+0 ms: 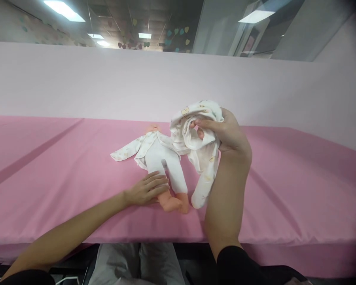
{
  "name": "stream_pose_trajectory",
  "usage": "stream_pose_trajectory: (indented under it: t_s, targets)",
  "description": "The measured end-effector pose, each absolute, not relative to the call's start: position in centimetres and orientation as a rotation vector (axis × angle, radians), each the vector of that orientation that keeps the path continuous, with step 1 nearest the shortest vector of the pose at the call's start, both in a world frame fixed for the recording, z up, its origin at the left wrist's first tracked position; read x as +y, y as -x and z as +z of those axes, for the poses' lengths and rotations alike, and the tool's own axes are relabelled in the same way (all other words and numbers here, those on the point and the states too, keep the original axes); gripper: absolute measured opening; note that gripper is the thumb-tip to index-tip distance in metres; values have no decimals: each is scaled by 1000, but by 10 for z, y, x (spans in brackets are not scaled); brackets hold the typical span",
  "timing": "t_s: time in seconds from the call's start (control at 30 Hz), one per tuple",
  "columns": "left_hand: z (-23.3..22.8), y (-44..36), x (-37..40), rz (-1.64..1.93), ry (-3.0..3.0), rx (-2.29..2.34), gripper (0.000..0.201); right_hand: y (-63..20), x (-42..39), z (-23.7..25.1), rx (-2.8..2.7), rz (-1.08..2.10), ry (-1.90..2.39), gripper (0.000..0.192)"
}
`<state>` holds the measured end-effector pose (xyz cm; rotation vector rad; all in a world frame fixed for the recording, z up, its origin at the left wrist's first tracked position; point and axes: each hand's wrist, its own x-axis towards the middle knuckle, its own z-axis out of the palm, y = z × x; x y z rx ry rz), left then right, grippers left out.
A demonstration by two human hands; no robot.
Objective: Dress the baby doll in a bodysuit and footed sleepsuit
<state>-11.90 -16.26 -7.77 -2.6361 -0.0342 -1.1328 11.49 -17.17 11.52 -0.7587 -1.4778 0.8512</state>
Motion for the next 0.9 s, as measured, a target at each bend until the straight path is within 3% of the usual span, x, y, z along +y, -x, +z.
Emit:
stream_pose_trajectory:
  t_s: [0.3,0.6,0.9]
  targets:
    - [-84,117,-160,-1274,2634,-130,38,-113,-177,116,-1601,827,802,26]
    - [-80,116,-152,-1176,2507,56,31,-110,-178,117,-1629,798,812,29]
    - [-44,100,-112,-1817,2517,-232,47,-110,-187,121,-1572,933,674,24]
